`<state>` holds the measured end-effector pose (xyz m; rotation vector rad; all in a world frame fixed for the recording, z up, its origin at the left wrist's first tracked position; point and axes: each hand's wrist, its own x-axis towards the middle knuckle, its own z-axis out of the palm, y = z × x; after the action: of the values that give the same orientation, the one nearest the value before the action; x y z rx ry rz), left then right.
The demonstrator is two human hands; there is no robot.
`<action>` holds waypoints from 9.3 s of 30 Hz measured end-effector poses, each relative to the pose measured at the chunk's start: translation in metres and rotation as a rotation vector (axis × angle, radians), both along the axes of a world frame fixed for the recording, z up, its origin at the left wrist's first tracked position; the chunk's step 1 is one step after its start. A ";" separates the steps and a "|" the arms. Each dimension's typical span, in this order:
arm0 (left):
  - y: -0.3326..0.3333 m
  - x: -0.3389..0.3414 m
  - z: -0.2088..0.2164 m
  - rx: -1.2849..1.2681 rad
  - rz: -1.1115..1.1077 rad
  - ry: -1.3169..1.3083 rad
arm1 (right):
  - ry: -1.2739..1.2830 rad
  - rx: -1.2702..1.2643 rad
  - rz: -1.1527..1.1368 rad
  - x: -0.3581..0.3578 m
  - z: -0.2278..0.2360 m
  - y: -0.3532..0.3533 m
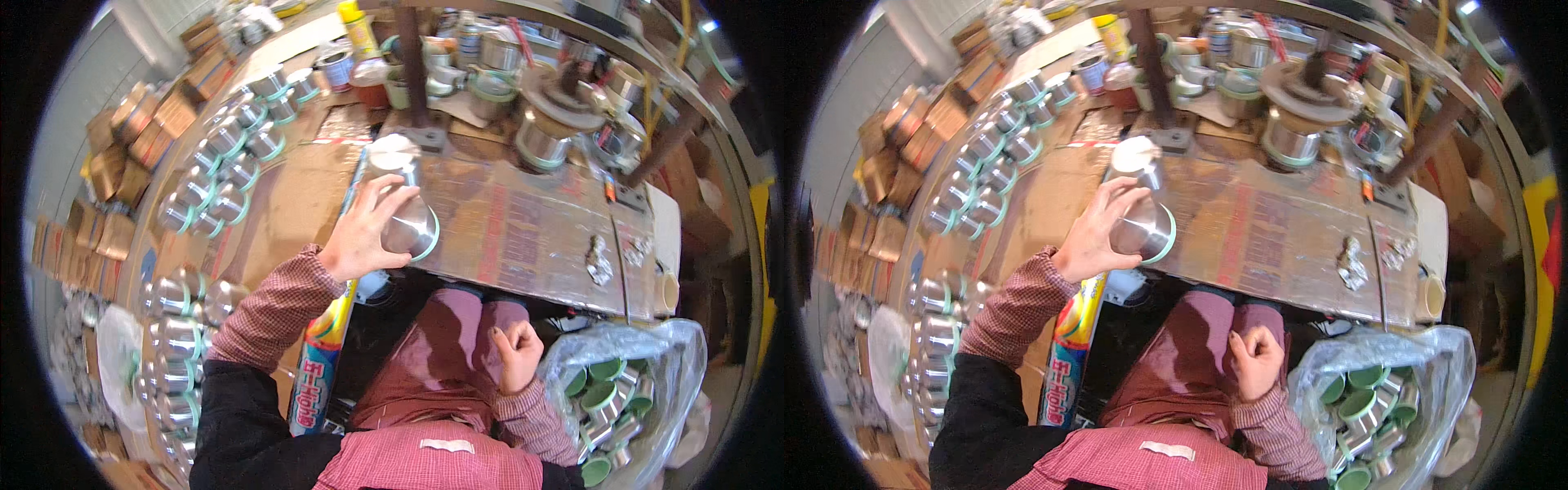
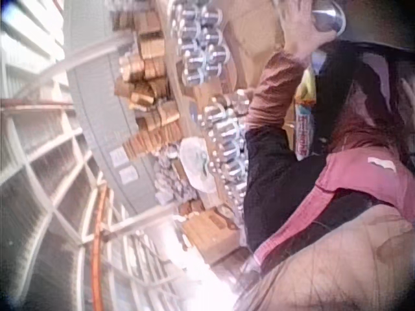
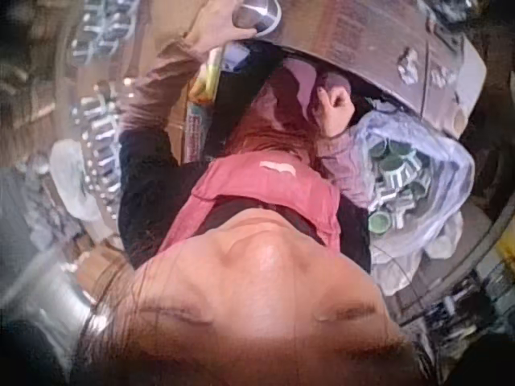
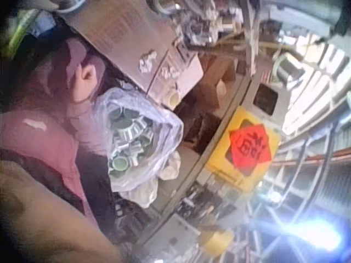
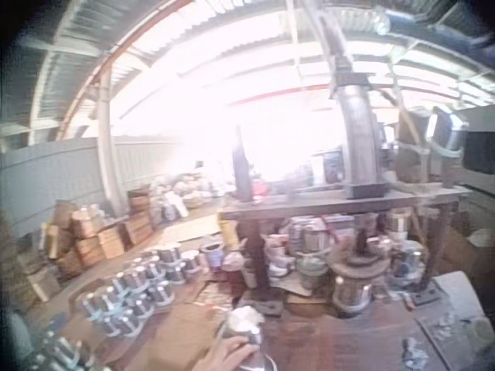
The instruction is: The person repeatedly picks up metal cups from a plastic bag, places them on a press machine, and then moves them to a stack on the table. The process is repeated continuously throughout the clip.
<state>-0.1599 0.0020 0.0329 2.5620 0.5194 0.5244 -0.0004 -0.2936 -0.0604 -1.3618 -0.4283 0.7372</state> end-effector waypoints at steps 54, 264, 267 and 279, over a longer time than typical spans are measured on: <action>-0.110 0.149 -0.055 -0.250 -0.083 -0.426 | -0.690 -0.626 -1.326 0.127 -0.016 -0.327; 0.015 0.293 -0.067 -0.312 0.282 -0.339 | -0.535 -0.015 -0.929 0.119 0.037 -0.162; -0.027 0.245 -0.064 -0.237 0.243 -0.333 | -0.609 -0.231 -1.143 0.135 0.020 -0.232; -0.145 0.090 -0.069 -0.432 0.046 -0.491 | -0.917 -0.856 -0.916 0.135 -0.048 -0.339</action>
<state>-0.0697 -0.1427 -0.0362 1.9270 0.4523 0.9129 0.1348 -0.6323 -0.1083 -2.4198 -0.1174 -0.6043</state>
